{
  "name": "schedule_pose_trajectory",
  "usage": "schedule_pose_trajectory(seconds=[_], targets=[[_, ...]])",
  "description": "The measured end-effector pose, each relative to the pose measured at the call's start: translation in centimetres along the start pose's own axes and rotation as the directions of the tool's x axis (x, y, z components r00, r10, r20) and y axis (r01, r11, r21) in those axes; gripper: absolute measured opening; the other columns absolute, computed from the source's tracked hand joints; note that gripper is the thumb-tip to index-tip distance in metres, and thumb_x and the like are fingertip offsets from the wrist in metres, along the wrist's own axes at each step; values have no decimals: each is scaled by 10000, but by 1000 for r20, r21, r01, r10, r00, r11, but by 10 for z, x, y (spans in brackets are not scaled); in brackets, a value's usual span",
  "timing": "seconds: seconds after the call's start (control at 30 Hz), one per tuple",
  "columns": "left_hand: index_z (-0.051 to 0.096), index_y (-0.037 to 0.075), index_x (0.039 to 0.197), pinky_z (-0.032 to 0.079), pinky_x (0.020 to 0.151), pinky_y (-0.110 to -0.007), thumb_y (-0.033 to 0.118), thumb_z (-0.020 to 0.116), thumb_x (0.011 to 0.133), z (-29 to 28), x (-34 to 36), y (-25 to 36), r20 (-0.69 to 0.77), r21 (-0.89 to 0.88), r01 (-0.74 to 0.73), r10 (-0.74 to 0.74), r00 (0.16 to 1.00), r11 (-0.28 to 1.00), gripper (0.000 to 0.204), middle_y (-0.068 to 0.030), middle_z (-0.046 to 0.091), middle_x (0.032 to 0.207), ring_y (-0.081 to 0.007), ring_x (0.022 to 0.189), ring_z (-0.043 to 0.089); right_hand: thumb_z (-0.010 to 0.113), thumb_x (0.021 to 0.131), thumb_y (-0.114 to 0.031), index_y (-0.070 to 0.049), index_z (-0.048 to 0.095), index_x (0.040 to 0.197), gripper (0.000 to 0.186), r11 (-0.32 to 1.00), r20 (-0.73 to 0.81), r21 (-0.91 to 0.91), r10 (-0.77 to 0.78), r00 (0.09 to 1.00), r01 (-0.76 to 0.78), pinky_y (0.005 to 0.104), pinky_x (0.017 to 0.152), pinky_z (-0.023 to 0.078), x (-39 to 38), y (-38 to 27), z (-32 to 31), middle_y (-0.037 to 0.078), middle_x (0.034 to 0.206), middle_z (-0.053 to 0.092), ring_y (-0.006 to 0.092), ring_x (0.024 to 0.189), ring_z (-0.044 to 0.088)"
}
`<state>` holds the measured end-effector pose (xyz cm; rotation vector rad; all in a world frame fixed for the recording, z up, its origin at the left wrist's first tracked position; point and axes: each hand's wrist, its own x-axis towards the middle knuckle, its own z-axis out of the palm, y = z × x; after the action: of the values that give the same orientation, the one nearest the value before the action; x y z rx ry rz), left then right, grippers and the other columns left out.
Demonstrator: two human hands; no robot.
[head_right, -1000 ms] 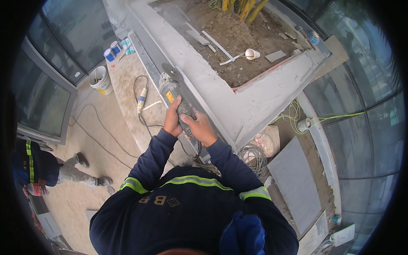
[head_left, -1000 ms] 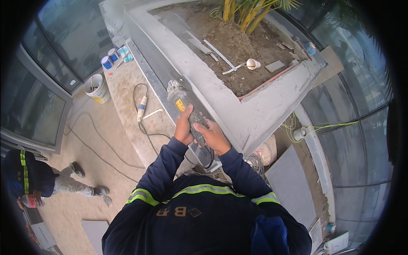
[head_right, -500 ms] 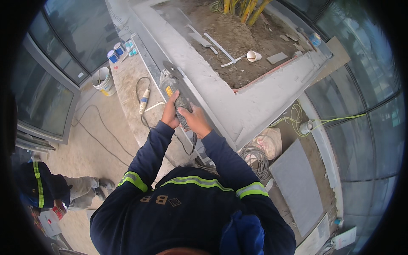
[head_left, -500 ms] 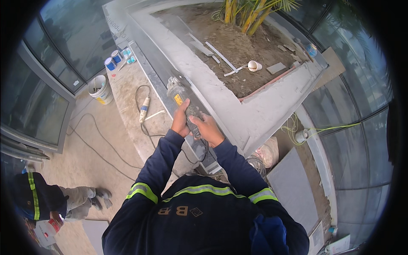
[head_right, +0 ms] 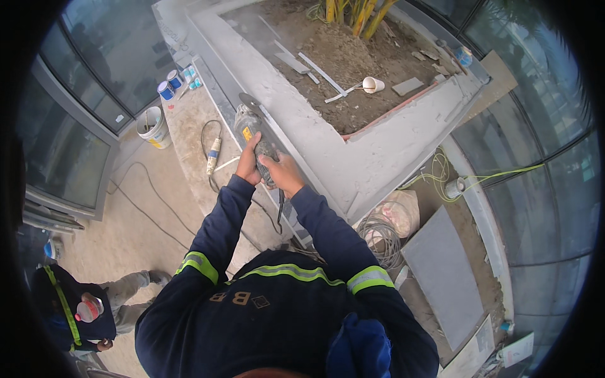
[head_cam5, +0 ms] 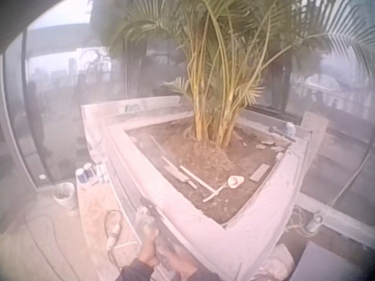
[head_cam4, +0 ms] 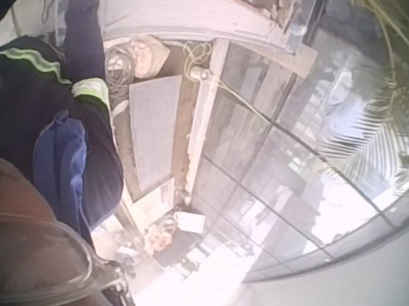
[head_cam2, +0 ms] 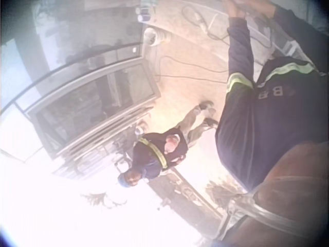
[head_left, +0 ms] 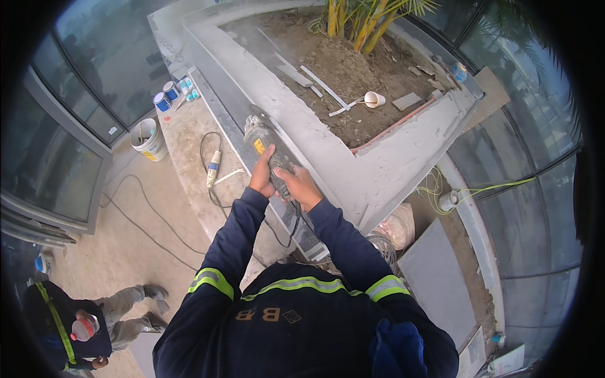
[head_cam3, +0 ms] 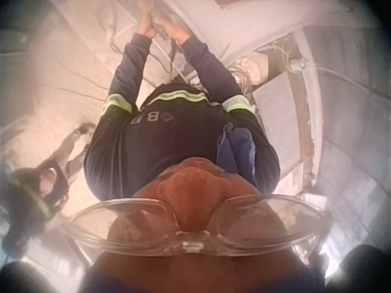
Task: The person uses an angle grinder to smooth the edge of a concrete planter. The person holds the grinder with both hands and moves it along the top edge of the planter, creating dust. The person briefly pauses to wipe the edge with their hand before resuming grinding.
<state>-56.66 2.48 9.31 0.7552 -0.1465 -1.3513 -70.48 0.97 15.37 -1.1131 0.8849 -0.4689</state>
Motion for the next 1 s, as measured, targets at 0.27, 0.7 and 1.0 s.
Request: schedule_pose_trajectory(seconds=[0.27, 0.7, 1.0], targets=[[584, 19, 1170, 604, 705, -409, 393, 694, 1018, 19, -51, -23, -32, -47, 15, -17, 999, 999, 419, -122, 679, 935, -255, 803, 702, 676, 1018, -278, 35, 547, 1427, 530, 999, 48, -25, -34, 998, 35, 281, 463, 493, -51, 9, -13, 82, 902, 690, 131, 614, 662], [600, 62, 1148, 593, 719, -395, 458, 672, 1016, -4, 0, 0, 8, 40, 18, -19, 1000, 999, 425, -105, 690, 921, -250, 802, 699, 676, 1015, -285, 25, 598, 1282, 417, 1000, 18, -1, -25, 1000, 25, 299, 463, 500, -7, 0, 0, 86, 894, 679, 144, 618, 664], [582, 48, 1166, 611, 728, -425, 461, 648, 1034, 17, -60, -32, -28, 25, 11, -11, 1000, 1000, 439, -118, 666, 953, -260, 812, 700, 695, 1009, -287, 33, 558, 1388, 515, 1000, 38, 13, -27, 999, 27, 283, 465, 499, -66, 11, -14, 81, 917, 685, 127, 618, 658]])
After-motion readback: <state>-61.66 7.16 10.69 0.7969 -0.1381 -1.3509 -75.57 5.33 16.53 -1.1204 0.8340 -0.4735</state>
